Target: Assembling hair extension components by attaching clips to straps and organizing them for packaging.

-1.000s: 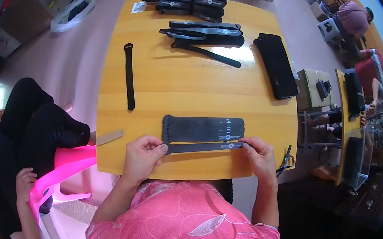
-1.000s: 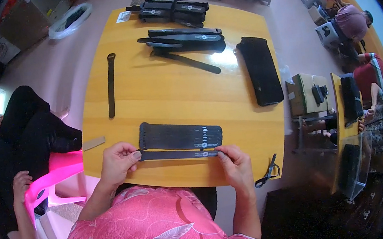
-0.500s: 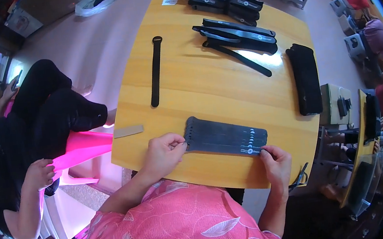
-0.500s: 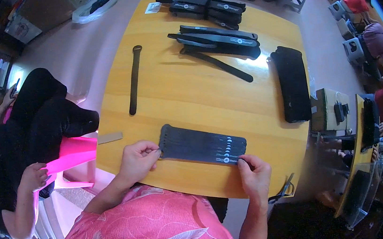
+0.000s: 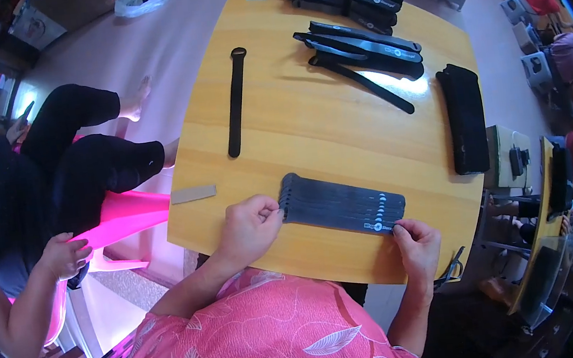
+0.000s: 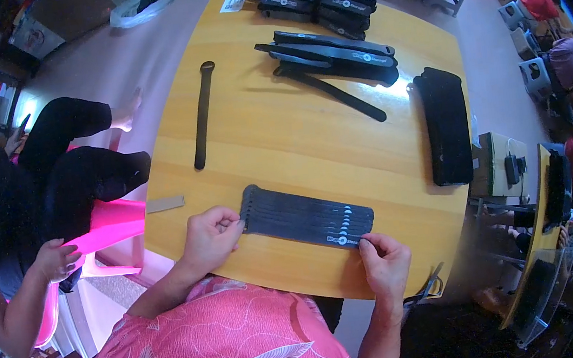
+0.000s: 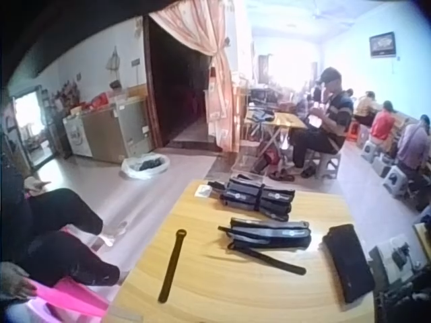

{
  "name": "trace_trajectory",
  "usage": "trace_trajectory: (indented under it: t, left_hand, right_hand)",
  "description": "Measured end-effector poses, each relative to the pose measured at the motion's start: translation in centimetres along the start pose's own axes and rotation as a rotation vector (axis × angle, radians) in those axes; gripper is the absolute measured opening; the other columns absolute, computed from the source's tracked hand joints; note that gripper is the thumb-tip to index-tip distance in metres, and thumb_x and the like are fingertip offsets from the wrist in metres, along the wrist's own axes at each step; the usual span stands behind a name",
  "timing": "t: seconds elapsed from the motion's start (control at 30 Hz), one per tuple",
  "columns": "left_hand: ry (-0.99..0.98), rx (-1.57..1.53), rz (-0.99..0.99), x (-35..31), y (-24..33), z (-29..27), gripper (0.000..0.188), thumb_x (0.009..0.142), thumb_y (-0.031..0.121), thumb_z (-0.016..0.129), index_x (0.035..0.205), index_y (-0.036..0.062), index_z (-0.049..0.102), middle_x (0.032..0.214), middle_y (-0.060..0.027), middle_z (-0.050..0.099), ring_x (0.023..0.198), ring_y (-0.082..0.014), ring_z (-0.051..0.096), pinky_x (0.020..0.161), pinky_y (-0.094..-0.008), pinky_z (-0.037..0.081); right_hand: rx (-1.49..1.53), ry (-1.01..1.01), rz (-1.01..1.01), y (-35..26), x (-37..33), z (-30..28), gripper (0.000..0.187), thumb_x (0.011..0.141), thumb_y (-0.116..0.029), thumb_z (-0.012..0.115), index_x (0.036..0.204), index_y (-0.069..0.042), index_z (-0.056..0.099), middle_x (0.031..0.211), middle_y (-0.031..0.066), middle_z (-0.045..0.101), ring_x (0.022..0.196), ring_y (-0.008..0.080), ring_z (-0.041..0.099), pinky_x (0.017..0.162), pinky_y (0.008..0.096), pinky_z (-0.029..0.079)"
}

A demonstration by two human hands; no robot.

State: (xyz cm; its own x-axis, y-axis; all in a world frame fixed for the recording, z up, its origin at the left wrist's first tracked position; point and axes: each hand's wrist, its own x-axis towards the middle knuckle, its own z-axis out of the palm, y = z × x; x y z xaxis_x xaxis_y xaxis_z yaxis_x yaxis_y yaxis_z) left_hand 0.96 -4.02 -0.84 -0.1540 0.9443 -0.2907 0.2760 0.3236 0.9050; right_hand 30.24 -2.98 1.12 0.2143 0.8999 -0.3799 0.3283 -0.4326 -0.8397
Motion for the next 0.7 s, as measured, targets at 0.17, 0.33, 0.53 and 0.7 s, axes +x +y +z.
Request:
trace_trajectory:
  t: [0.17,0.33,0.53,0.7]
  left_hand:
    - [0.008,0.034,0.028,0.1,-0.5,0.1,0.008,0.083,0.003,0.063,0.082,-0.0041,0.06,0.065,-0.0035,0.059,0.052,-0.0056,0.056,0.044,-0.02,0.043]
    - [0.031,0.028,0.071,0.1,-0.3,0.3,0.006,0.083,0.002,0.063,0.081,-0.0032,0.06,0.063,-0.0023,0.058,0.05,-0.0052,0.055,0.043,-0.0201,0.041]
    - [0.022,0.002,0.038,0.3,-0.2,0.6,0.005,0.083,0.002,0.063,0.081,-0.0025,0.06,0.063,-0.0015,0.058,0.049,-0.0051,0.054,0.041,-0.0201,0.041]
    - [0.022,-0.024,0.021,0.3,-1.6,0.5,0.004,0.083,0.002,0.062,0.083,-0.0013,0.061,0.063,-0.0003,0.056,0.047,-0.0051,0.052,0.041,-0.0196,0.041]
  right_hand:
    - [-0.028,0.012,-0.034,0.2,0.0,0.1,0.011,0.08,-0.004,0.066,0.086,0.005,0.068,0.066,0.0017,0.063,0.059,0.0062,0.054,0.054,0.0216,0.043]
    - [-0.02,0.031,-0.002,0.3,-0.1,0.2,0.011,0.079,-0.004,0.066,0.086,0.005,0.069,0.066,0.0013,0.063,0.059,0.006,0.054,0.054,0.0217,0.043]
    - [-0.082,0.077,-0.035,-0.3,-0.4,0.3,0.012,0.08,-0.005,0.066,0.085,0.005,0.069,0.066,0.0021,0.063,0.06,0.0064,0.056,0.055,0.0218,0.045]
    - [-0.137,0.043,-0.029,-0.6,0.0,0.6,0.013,0.079,-0.006,0.065,0.085,0.005,0.069,0.067,0.0028,0.065,0.061,0.007,0.057,0.056,0.022,0.046]
